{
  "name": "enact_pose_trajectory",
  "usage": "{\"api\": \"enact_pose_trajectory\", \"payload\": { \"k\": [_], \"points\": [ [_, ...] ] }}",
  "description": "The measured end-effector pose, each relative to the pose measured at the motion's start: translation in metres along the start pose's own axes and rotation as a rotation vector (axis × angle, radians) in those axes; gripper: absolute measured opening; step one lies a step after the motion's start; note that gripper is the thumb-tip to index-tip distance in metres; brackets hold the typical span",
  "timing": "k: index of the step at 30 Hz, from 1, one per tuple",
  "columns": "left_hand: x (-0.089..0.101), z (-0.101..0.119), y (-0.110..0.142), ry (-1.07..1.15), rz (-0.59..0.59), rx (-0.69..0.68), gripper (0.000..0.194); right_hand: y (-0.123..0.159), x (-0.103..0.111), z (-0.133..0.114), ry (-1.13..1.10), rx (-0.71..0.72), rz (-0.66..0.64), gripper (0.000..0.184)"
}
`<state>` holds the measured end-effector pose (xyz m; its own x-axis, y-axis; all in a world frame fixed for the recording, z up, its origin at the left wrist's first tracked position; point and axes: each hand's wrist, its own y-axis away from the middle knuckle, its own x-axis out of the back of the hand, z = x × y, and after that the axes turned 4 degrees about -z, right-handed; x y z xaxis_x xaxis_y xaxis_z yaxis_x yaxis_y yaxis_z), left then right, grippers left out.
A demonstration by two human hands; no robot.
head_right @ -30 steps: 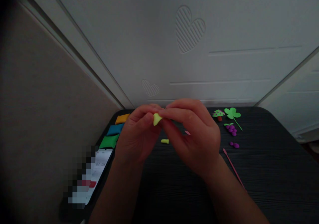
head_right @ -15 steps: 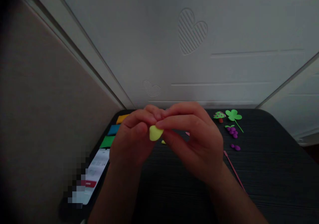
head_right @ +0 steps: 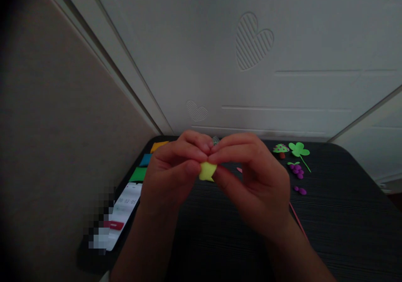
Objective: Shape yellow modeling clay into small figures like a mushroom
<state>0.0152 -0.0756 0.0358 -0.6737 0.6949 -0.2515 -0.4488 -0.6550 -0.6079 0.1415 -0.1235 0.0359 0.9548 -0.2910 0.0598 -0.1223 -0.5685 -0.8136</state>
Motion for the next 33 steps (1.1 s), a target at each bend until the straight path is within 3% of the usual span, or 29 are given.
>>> {"api": "enact_pose_trajectory", "payload": {
  "k": [3,8,10,16,24,33],
  "points": [
    [-0.003,0.001,0.000,0.038,0.057,0.053,0.007,0.000,0.000,0.002,0.032,0.039,0.005,0.023],
    [-0.005,-0.001,-0.002,0.181,0.064,0.189,0.003,0.000,0.001,0.001,0.342,0.135,0.024,0.024],
    [-0.005,-0.002,-0.002,0.206,0.076,0.224,0.005,-0.001,0.001,0.000,0.369,0.135,0.042,0.022],
    [-0.004,-0.003,-0.003,0.194,0.085,0.223,0.009,-0.002,0.001,-0.001,0.263,0.050,0.046,0.018],
    [-0.003,-0.004,-0.001,0.178,0.098,0.233,0.005,0.000,0.007,0.000,0.576,0.236,0.038,0.033],
    [-0.005,-0.004,-0.003,0.178,0.146,0.223,0.006,-0.001,0.011,0.002,0.636,0.315,0.021,0.037]
  ]
}}
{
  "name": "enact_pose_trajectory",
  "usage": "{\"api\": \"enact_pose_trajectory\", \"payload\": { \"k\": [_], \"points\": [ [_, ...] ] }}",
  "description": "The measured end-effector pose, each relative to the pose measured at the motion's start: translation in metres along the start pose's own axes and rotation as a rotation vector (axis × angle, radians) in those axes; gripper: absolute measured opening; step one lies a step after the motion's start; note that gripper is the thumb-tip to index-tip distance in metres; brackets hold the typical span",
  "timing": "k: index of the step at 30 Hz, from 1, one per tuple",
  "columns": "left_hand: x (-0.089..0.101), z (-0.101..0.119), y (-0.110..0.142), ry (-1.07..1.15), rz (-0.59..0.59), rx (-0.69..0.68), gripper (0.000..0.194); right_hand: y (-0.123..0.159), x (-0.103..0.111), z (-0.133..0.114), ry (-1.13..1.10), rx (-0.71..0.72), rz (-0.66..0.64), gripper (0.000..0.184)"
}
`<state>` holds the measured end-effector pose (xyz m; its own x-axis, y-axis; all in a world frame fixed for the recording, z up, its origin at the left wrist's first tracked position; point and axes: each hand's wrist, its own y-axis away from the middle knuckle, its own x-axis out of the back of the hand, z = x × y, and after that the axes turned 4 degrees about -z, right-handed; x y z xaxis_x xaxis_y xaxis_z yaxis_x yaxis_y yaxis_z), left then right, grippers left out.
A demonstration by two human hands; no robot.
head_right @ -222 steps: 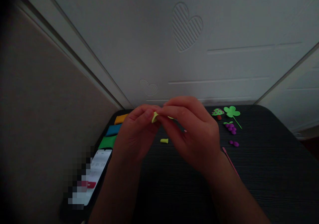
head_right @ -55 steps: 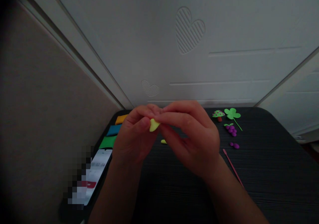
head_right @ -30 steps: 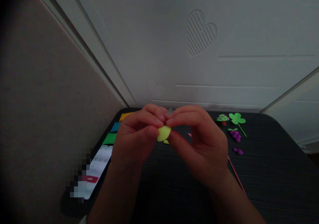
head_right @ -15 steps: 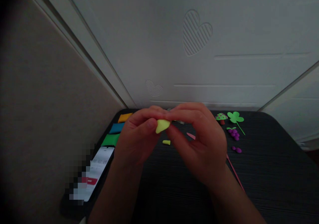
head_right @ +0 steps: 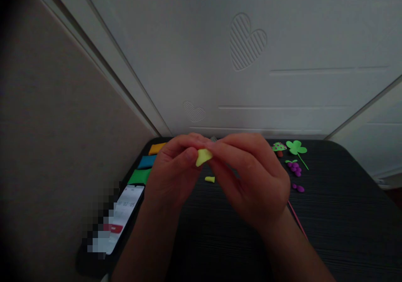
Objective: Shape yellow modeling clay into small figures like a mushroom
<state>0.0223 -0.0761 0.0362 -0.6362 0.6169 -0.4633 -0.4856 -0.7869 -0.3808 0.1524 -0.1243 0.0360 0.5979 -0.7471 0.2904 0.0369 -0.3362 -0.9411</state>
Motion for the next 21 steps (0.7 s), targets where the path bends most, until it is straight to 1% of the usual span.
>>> {"api": "enact_pose_trajectory", "payload": {
  "k": [6,8,12,14,18,21],
  "points": [
    [-0.0022,-0.0011,-0.0003,0.027,-0.025,-0.015,0.005,0.0007,-0.0022,0.0005,-0.077,-0.005,0.038,0.035],
    [-0.0022,-0.0016,-0.0004,0.034,-0.030,-0.018,0.004,0.0006,-0.0029,0.0011,-0.070,0.007,0.042,0.034],
    [-0.0021,-0.0020,-0.0004,0.032,0.015,-0.019,0.005,-0.0006,-0.0035,0.0024,-0.007,0.054,0.044,0.038],
    [-0.0025,-0.0021,-0.0006,0.023,0.033,-0.022,0.006,-0.0010,-0.0038,0.0028,-0.014,0.067,0.046,0.038],
    [-0.0035,-0.0028,-0.0006,0.000,0.048,-0.025,0.008,-0.0008,-0.0045,0.0030,-0.048,0.038,0.055,0.033],
    [-0.0036,-0.0035,-0.0002,0.002,0.047,-0.009,0.012,-0.0003,-0.0044,0.0032,-0.024,0.038,0.064,0.030]
  ]
}}
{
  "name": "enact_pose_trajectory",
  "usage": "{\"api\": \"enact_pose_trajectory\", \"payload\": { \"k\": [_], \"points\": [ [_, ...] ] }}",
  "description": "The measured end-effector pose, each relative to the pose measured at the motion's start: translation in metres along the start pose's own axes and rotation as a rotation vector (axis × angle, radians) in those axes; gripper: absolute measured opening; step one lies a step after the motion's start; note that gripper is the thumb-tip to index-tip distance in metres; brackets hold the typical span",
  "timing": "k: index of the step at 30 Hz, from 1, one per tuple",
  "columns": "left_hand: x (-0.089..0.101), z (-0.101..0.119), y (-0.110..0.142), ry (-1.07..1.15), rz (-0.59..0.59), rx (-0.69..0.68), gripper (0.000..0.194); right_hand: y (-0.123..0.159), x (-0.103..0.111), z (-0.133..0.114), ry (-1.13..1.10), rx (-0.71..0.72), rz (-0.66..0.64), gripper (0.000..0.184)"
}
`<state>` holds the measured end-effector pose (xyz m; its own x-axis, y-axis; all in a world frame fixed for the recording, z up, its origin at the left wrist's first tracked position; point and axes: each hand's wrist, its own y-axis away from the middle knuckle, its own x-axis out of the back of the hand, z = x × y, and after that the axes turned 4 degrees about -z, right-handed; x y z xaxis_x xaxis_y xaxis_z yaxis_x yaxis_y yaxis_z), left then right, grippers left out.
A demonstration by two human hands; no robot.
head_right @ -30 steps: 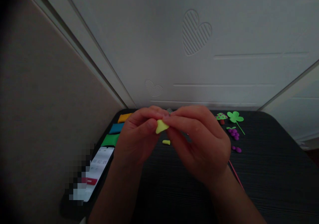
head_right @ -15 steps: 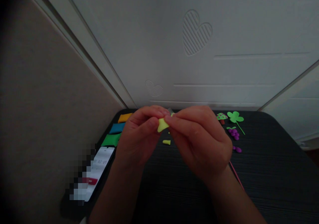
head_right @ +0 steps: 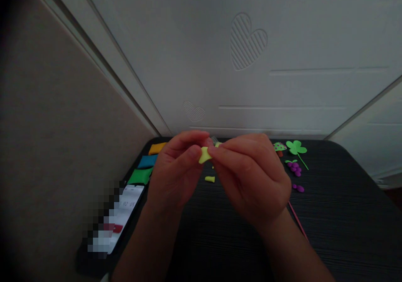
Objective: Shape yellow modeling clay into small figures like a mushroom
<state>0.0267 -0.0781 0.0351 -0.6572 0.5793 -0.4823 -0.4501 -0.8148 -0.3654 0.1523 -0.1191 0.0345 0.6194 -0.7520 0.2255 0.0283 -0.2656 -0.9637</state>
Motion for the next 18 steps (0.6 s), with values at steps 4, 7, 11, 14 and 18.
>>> {"api": "enact_pose_trajectory", "payload": {
  "k": [4,7,11,14,18],
  "points": [
    [0.0006,0.0000,0.0005,-0.024,-0.018,-0.034,0.007,-0.0003,0.0005,0.0004,0.041,0.022,-0.008,0.032],
    [0.0004,-0.0001,0.0005,-0.039,-0.012,-0.040,0.006,-0.0008,-0.0001,0.0011,0.003,0.026,-0.011,0.035],
    [-0.0012,-0.0013,0.0000,-0.027,0.006,-0.029,0.004,-0.0004,-0.0008,0.0022,-0.023,0.021,0.003,0.037],
    [-0.0023,-0.0022,-0.0006,-0.008,0.024,-0.033,0.004,0.0005,-0.0006,0.0023,0.025,0.031,0.012,0.035],
    [-0.0029,-0.0022,-0.0013,0.000,0.032,-0.038,0.003,0.0007,-0.0003,0.0005,0.027,0.025,-0.020,0.033]
  ]
}}
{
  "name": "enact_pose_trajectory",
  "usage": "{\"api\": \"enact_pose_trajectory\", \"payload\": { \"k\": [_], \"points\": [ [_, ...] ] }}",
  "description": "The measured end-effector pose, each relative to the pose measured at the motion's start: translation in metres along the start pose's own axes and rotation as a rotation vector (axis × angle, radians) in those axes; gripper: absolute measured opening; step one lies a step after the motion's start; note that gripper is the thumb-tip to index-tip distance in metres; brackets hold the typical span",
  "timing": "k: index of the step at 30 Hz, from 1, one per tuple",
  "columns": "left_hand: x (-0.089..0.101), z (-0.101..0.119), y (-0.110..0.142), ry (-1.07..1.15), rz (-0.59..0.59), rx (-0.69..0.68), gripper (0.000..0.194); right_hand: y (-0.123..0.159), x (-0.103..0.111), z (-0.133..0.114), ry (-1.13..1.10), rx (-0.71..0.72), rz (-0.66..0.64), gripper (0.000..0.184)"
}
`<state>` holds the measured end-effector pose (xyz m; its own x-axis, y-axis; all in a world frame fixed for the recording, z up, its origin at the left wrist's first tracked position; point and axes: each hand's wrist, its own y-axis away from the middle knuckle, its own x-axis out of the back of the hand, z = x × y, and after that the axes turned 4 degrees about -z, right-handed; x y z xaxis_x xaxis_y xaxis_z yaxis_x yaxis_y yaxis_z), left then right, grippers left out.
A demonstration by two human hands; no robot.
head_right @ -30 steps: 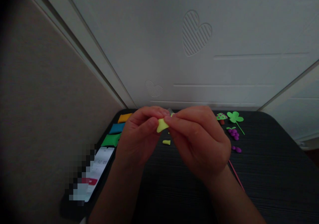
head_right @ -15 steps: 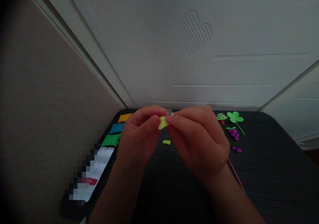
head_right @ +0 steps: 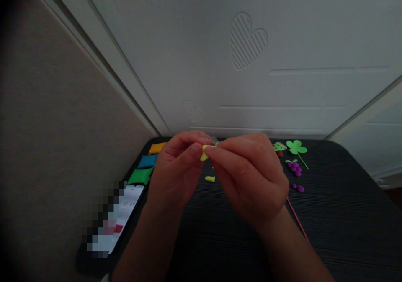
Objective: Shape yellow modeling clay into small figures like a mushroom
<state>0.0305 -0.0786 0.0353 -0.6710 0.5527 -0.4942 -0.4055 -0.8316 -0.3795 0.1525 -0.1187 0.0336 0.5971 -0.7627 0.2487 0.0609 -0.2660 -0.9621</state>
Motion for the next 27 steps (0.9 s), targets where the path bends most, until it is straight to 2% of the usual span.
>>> {"api": "enact_pose_trajectory", "payload": {
  "k": [14,17,22,24,27],
  "points": [
    [-0.0019,-0.0008,0.0003,0.053,0.033,0.035,0.003,0.0007,0.0002,-0.0006,-0.007,-0.017,-0.013,0.029],
    [-0.0013,-0.0004,0.0002,0.072,0.014,0.046,0.007,0.0005,-0.0010,-0.0017,-0.031,-0.091,0.007,0.027],
    [0.0015,0.0003,0.0004,0.078,-0.084,0.075,0.009,-0.0015,-0.0021,-0.0023,-0.155,-0.256,0.040,0.024],
    [0.0023,0.0003,0.0005,0.086,-0.083,0.087,0.009,-0.0019,-0.0013,-0.0015,-0.138,-0.240,0.023,0.028],
    [0.0029,0.0002,0.0002,0.088,-0.062,0.095,0.007,-0.0016,0.0009,-0.0002,-0.050,-0.141,-0.021,0.033]
  ]
}}
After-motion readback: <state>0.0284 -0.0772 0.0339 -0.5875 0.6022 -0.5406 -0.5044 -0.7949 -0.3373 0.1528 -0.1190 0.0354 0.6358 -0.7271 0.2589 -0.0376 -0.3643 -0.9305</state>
